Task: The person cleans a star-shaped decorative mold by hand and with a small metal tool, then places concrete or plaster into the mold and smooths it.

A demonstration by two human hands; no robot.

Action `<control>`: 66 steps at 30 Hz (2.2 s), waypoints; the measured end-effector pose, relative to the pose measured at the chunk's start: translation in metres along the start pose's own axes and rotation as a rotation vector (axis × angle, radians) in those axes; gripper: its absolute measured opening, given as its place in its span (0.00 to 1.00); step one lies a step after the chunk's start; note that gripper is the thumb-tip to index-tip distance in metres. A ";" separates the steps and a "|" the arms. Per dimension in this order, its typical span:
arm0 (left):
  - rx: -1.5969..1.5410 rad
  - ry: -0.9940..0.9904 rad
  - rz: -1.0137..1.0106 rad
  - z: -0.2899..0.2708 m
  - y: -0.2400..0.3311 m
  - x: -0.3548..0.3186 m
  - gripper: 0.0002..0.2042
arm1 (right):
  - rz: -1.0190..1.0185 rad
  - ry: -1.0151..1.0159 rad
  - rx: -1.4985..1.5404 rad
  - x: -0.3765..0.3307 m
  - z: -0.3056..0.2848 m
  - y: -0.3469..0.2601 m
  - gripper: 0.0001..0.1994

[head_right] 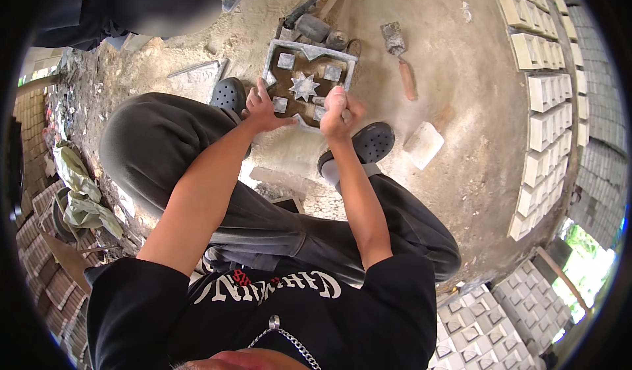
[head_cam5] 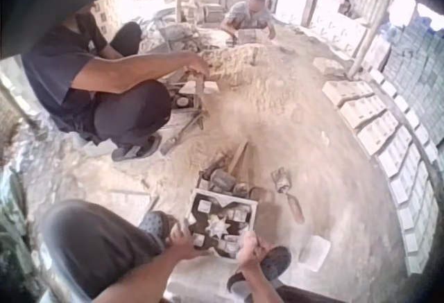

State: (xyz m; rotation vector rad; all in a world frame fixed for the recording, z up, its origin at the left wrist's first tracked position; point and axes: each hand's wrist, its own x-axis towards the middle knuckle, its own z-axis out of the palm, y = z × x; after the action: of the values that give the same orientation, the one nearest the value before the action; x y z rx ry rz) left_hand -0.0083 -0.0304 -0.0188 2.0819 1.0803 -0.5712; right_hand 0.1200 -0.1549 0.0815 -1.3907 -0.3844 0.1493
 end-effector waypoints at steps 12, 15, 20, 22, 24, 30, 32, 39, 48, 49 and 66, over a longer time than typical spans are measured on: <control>0.004 0.024 0.034 0.002 -0.003 -0.001 0.75 | -0.246 -0.125 -0.133 -0.017 -0.003 0.011 0.17; 0.017 0.002 -0.001 0.001 -0.002 -0.003 0.75 | -0.283 -0.117 -0.114 -0.014 0.008 0.016 0.19; 0.024 0.004 0.007 -0.003 0.002 -0.006 0.74 | -0.165 -0.097 -0.172 -0.015 0.002 0.027 0.18; 0.028 0.000 -0.010 -0.005 0.003 -0.006 0.74 | -0.173 -0.006 -0.104 -0.017 0.001 0.028 0.18; 0.024 -0.019 -0.023 -0.005 0.003 -0.006 0.74 | -0.215 -0.071 -0.168 -0.017 0.003 0.028 0.17; 0.042 0.010 0.027 0.002 -0.002 -0.002 0.74 | -0.061 -0.085 -0.072 -0.004 0.002 0.028 0.19; 0.028 0.041 0.051 0.001 -0.003 -0.002 0.75 | -0.052 -0.051 -0.003 -0.002 -0.001 0.025 0.19; 0.051 -0.023 -0.028 -0.007 0.005 0.000 0.75 | -0.154 -0.197 -0.249 -0.004 0.005 0.018 0.18; 0.057 -0.042 -0.013 -0.003 0.002 -0.005 0.77 | -0.170 -0.121 -0.243 -0.006 0.006 0.024 0.18; 0.062 -0.045 -0.017 -0.003 0.003 -0.005 0.77 | -0.034 -0.121 -0.221 -0.005 0.005 0.022 0.19; 0.024 -0.018 -0.006 -0.009 0.005 -0.007 0.75 | 0.100 0.003 0.165 0.002 0.001 0.005 0.19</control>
State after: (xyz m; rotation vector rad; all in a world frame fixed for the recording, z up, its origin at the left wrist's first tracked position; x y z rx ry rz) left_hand -0.0074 -0.0292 -0.0058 2.0916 1.0746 -0.6072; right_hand 0.1223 -0.1525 0.0768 -1.2477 -0.2937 0.2558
